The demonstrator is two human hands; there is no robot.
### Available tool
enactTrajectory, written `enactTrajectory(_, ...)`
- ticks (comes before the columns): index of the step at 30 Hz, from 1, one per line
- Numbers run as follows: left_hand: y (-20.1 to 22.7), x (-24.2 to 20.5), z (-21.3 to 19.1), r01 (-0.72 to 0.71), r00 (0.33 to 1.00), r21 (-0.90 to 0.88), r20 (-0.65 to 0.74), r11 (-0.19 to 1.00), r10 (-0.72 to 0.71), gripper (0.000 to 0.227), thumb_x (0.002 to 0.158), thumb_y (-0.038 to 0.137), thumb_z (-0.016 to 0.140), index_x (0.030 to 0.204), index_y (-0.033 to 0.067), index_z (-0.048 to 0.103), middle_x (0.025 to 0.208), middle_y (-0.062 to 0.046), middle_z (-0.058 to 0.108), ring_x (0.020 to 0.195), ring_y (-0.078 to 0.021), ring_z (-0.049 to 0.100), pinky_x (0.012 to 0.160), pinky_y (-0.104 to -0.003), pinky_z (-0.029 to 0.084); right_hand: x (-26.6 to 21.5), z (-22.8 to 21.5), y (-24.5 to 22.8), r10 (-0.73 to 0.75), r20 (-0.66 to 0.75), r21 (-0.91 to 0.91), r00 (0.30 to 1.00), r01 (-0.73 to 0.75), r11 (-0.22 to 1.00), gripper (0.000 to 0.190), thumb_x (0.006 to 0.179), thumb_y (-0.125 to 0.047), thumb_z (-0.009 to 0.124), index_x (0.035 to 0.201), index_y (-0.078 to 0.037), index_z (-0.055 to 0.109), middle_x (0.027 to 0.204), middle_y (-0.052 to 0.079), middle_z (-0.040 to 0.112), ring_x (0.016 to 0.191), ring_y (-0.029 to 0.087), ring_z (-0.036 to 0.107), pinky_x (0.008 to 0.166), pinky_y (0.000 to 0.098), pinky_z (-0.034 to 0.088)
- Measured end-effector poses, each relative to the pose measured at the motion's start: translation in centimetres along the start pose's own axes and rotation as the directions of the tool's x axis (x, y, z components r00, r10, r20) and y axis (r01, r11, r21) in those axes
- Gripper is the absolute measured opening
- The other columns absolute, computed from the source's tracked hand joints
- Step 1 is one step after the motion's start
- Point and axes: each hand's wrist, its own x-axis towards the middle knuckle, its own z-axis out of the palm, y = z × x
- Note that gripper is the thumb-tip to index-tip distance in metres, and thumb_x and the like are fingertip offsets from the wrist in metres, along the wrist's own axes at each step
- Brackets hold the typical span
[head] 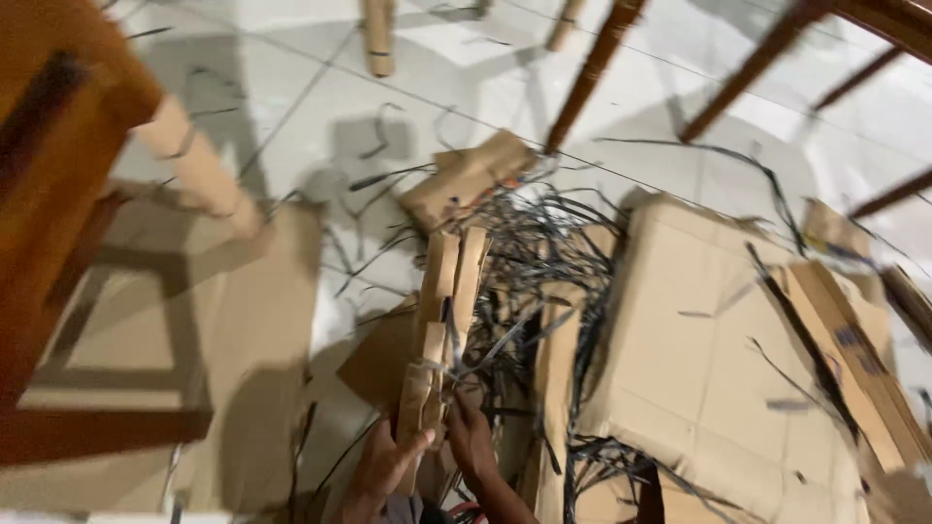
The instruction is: Unwrapping a wooden chair by cutting plastic ties and removing cardboard packaging with scissors
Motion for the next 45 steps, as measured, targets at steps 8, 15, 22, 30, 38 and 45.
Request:
enactTrajectory(8, -5.2, 0.0, -2.5, -0.199, 0.783, 0.597, -0.38, 0.777, 0.492, 0.098, 0.077, 0.022, 0.08, 0.162, 0.0264, 0.031, 0.153, -0.003, 0.056, 0.125, -0.028, 0.065, 0.093, -0.041, 0.056, 2.4, 4.1, 3.3, 0.124, 0.132, 0.39, 0.983, -0.167, 0.906, 0.083, 0.086, -0.049, 0.061, 0.16, -0.025, 0.032, 0.16, 0.015, 0.049, 0.133, 0.04, 0.063, 0.101, 0.0482, 0.056)
enactTrajectory(15, -9.1, -5.6, -6.3, -0.002, 0.435, 0.869, -0.444, 0.494, 0.783, 0.086, 0.079, 0.036, 0.084, 0.155, 0.0214, 0.046, 0.136, -0.001, 0.067, 0.116, -0.0232, 0.066, 0.082, -0.039, 0.059, -0.8, 6.9, 2.3, -0.232, -0.327, -0.103, 0.916, 0.209, 0.972, 0.053, 0.104, -0.047, 0.038, 0.115, -0.009, 0.074, 0.109, 0.016, 0.081, 0.099, 0.035, 0.078, 0.089, 0.0438, 0.058)
enactTrajectory(22, -17.2, -5.6, -7.3, -0.224, 0.28, 0.684, -0.637, 0.694, 0.718, 0.07, 0.086, -0.005, 0.06, 0.151, 0.0203, 0.053, 0.146, -0.01, 0.062, 0.128, -0.0276, 0.065, 0.093, -0.035, 0.053, -6.7, 13.5, -2.6, -0.441, 0.186, 0.123, 0.878, 0.424, 0.897, 0.047, 0.089, -0.046, 0.063, 0.116, -0.008, 0.06, 0.102, 0.01, 0.068, 0.096, 0.023, 0.061, 0.085, 0.0373, 0.048)
enactTrajectory(30, -11.9, -13.9, -12.2, -0.732, 0.469, 0.076, -0.664, 0.677, 0.583, 0.08, 0.094, 0.031, 0.06, 0.161, 0.0059, 0.023, 0.168, -0.019, 0.029, 0.133, -0.0325, 0.063, 0.107, -0.04, 0.056, -4.5, 18.5, -1.7, -0.323, 0.813, 0.33, 0.484, 0.074, 0.941, 0.036, 0.085, -0.004, 0.074, 0.121, -0.002, 0.071, 0.116, 0.015, 0.078, 0.107, 0.032, 0.072, 0.097, 0.0511, 0.055)
enactTrajectory(38, -7.0, -14.3, -20.9, -0.583, 0.678, -0.185, -0.647, 0.791, 0.349, 0.085, 0.071, 0.057, 0.073, 0.143, 0.0158, 0.052, 0.131, -0.011, 0.066, 0.117, -0.0301, 0.069, 0.09, -0.047, 0.062, -7.1, 21.7, -10.3, -0.4, 0.897, 0.242, 0.188, 0.548, 0.801, 0.016, 0.091, -0.019, 0.075, 0.106, -0.013, 0.073, 0.113, 0.003, 0.073, 0.11, 0.023, 0.068, 0.095, 0.0449, 0.057)
enactTrajectory(45, -5.0, -12.5, -23.9, -0.712, 0.487, -0.043, -0.749, 0.7, 0.449, 0.079, 0.071, 0.015, 0.098, 0.131, 0.004, 0.048, 0.124, -0.021, 0.065, 0.125, -0.0325, 0.061, 0.109, -0.051, 0.048, -5.3, 24.3, -11.3, -0.535, 0.784, 0.184, 0.314, 0.706, 0.684, 0.02, 0.081, 0.002, 0.084, 0.096, 0.0, 0.071, 0.095, 0.014, 0.066, 0.102, 0.027, 0.067, 0.098, 0.045, 0.051)
